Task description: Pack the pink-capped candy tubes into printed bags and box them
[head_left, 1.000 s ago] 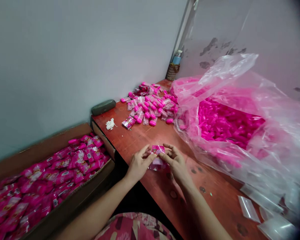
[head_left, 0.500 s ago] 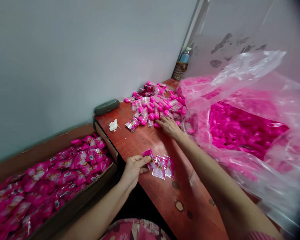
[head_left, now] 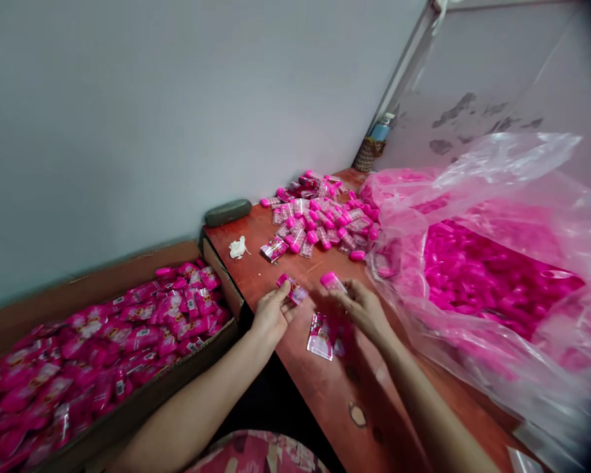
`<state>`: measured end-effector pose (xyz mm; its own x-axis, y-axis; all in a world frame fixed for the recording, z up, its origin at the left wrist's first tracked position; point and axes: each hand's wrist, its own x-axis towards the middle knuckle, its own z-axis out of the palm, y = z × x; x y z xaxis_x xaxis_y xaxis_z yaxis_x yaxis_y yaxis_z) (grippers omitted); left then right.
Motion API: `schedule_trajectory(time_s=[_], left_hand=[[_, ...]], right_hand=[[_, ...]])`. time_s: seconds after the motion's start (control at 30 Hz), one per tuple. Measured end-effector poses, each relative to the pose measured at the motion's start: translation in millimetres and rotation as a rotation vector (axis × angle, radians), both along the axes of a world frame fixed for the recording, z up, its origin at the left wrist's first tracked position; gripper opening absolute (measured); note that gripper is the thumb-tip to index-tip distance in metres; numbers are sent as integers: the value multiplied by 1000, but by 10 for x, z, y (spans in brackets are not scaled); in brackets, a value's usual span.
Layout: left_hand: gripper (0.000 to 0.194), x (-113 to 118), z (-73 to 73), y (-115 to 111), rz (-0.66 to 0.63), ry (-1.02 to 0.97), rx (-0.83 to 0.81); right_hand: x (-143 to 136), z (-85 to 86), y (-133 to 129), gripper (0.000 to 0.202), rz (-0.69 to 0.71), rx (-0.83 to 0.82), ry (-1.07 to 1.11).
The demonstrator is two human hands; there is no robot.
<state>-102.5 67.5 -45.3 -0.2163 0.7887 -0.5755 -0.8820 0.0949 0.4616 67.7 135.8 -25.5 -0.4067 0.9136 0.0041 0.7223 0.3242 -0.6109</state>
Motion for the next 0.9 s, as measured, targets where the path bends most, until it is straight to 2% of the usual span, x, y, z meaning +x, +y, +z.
schedule_trajectory(time_s=[0.07,0.1,0.2,0.4,0.63,0.9], left_hand=[[13,25,8,13,2,-18,17],[12,43,10,17,1,-24,27],[12,109,13,15,-5,-45,57],[13,198,38,-17,-23,-88,95],[14,207,74,-31,-50,-61,96],[19,260,57,-29,-76,-19,138]], right_hand=[[-59,16,-386,30,-101,-294,454],[-100,18,-549,30,-143,-405,605],[-214,-9,-852,31,-233,-489,853],[-277,-82,-944,31,-321,-434,942],[-247,-29,-958,30,-332,-461,1021],[-278,-42,-970,27,-291,-493,1000]])
